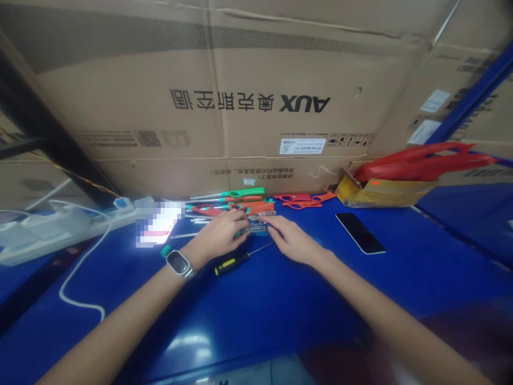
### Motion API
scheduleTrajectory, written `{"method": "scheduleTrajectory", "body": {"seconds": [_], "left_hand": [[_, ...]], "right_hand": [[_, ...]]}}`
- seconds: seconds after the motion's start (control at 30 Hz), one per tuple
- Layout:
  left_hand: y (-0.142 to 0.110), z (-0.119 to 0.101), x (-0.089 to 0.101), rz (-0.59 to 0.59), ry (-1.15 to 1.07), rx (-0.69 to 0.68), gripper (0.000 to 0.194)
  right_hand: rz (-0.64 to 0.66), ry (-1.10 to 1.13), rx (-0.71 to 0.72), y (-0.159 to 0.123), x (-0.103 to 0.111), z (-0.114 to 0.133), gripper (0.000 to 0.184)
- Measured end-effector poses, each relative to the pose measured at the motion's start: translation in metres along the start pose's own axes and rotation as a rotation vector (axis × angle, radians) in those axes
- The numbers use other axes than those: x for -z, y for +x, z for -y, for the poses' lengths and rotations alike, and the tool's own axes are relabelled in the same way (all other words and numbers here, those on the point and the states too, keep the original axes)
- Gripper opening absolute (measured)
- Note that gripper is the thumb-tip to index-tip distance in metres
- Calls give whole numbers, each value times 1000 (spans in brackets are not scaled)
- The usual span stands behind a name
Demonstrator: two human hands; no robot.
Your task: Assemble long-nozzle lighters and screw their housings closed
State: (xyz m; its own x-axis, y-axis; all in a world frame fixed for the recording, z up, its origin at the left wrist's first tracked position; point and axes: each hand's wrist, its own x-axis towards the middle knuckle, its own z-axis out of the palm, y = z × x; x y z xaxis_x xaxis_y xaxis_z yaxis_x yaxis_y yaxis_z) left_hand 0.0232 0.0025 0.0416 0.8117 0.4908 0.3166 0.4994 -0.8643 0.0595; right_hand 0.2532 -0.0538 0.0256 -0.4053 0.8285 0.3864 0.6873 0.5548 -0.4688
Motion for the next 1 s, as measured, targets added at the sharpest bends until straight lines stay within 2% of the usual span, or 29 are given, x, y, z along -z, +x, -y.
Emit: {"method": "scheduleTrajectory", "body": {"seconds": [0.13,0.27,0.4,0.5,0.6,0.7,0.77,0.87,1.0], "left_hand": [[42,-4,-12,9,-25,-23,20],[94,-10,-34,45,18,-17,20],[140,-13,-56,54,47,22,21],[156,-10,-58,55,43,42,21],[142,-2,-40,21,12,66,22],[105,7,-13,-103,-164,76,19],[77,9,-1,-142,-223,108,19],[47,4,-1,-102,-250,135,17],[35,-7,-21,-40,-279,157,15]], "right_hand": [[-126,-126,-142,-8,17,-31,34],[-167,-259,-317,-12,32,-63,27],[-182,-301,-398,-12,38,-84,25],[-197,-275,-401,-14,34,-91,24],[-213,-205,-346,-16,26,-86,23],[-167,-160,-280,-17,21,-71,23],[-111,-178,-265,-16,20,-59,22],[-23,-273,-313,-16,21,-45,27],[58,-310,-384,-22,20,-35,31]]}}
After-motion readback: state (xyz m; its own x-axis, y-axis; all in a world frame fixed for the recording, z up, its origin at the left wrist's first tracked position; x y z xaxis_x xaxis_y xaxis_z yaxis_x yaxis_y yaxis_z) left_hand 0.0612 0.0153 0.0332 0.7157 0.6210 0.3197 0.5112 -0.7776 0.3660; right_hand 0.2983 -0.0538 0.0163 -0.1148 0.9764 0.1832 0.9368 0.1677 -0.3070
